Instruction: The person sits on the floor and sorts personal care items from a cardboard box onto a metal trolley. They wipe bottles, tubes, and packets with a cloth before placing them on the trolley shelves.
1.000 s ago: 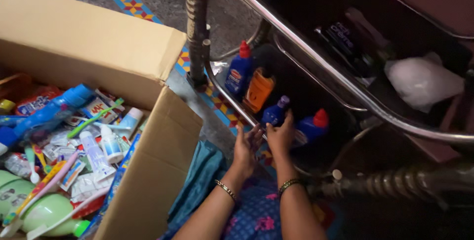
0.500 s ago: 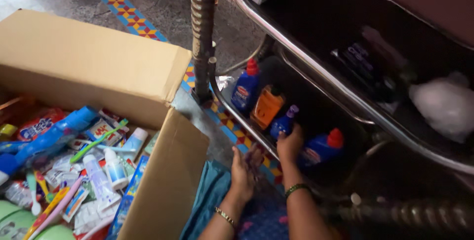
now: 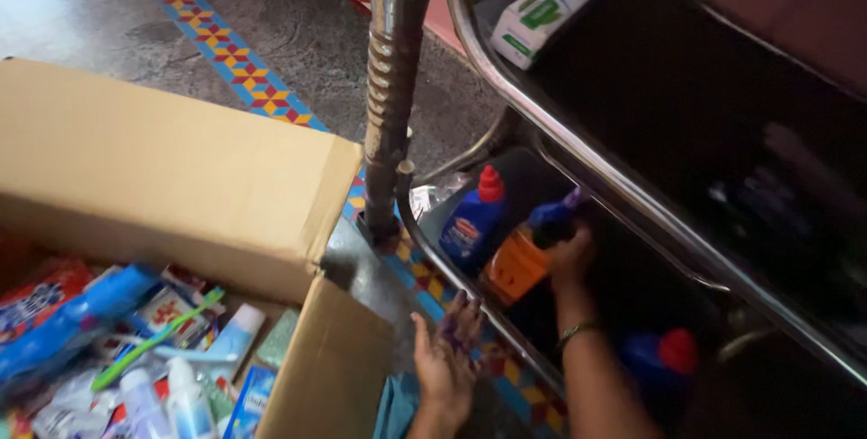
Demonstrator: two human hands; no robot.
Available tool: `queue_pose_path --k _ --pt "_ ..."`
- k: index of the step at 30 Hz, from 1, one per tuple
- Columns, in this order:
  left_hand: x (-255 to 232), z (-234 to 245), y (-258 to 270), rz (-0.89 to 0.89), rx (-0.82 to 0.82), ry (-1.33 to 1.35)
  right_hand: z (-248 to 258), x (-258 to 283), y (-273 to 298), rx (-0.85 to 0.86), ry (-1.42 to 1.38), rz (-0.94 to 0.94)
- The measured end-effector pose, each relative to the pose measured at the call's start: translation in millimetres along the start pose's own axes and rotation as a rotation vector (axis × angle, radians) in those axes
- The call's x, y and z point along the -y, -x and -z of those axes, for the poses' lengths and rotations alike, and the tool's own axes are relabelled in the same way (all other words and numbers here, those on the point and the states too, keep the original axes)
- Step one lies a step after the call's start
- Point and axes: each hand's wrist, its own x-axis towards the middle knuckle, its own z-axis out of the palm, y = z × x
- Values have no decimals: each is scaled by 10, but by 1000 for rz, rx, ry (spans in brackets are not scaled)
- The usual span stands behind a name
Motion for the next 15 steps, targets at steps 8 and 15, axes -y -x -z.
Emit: queue_pose_path --k 8,15 --pt "-151 92 -475 -80 74 333 -677 159 -1002 227 -449 -526" --pt "-162 272 -642 50 24 450 -898 458 -1314 221 -409 -487"
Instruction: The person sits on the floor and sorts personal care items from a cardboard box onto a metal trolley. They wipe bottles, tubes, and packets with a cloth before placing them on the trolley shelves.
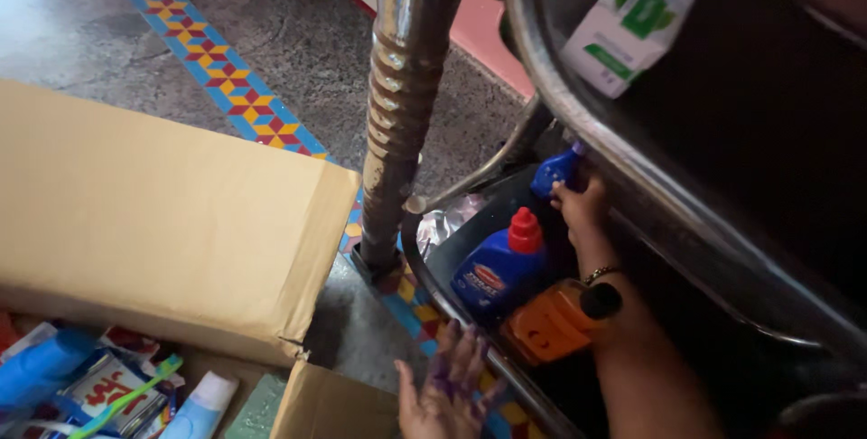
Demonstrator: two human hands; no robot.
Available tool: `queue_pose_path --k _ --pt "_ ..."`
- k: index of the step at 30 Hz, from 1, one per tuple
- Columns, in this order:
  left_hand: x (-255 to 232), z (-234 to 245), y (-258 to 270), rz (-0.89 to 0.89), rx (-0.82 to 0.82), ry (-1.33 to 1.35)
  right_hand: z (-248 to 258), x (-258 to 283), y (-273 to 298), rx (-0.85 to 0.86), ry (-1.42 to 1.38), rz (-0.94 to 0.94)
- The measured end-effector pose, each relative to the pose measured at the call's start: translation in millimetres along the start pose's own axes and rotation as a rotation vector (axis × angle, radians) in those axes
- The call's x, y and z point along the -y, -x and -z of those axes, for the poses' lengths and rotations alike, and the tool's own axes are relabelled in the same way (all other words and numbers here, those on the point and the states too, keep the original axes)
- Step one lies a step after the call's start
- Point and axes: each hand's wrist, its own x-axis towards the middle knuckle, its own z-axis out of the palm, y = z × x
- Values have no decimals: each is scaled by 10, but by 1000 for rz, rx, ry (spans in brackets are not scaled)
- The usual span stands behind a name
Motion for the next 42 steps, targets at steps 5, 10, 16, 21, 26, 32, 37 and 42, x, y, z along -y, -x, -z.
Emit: queue_pose_path --k 5,10,16,21,26,32,37,42 --pt "6 49 -96 -29 45 -10 -123 6 -29 5 52 -11" --pt "19 26 -79 -55 90 -34 -70 -41 -20 -33 129 45" --pt "16 -159 245 -72 45 -182 160 -346 89 -66 49 -75" --pt "15 -421 705 -79 34 -165 423 -553 502 -12 -374 -310" --pt "-62 -315 1344 -115 13 -310 657 -457 1533 -11 -369 -260" --pt "-330 -159 2023 -206 -106 -534 945 62 2969 49 -457 -466" --pt "-454 -100 2681 -299 -181 -666 1040 778 3760 135 -443 -412" --pt "-601 -18 3350 -407 -122 -749 652 1416 4973 369 -360 -245"
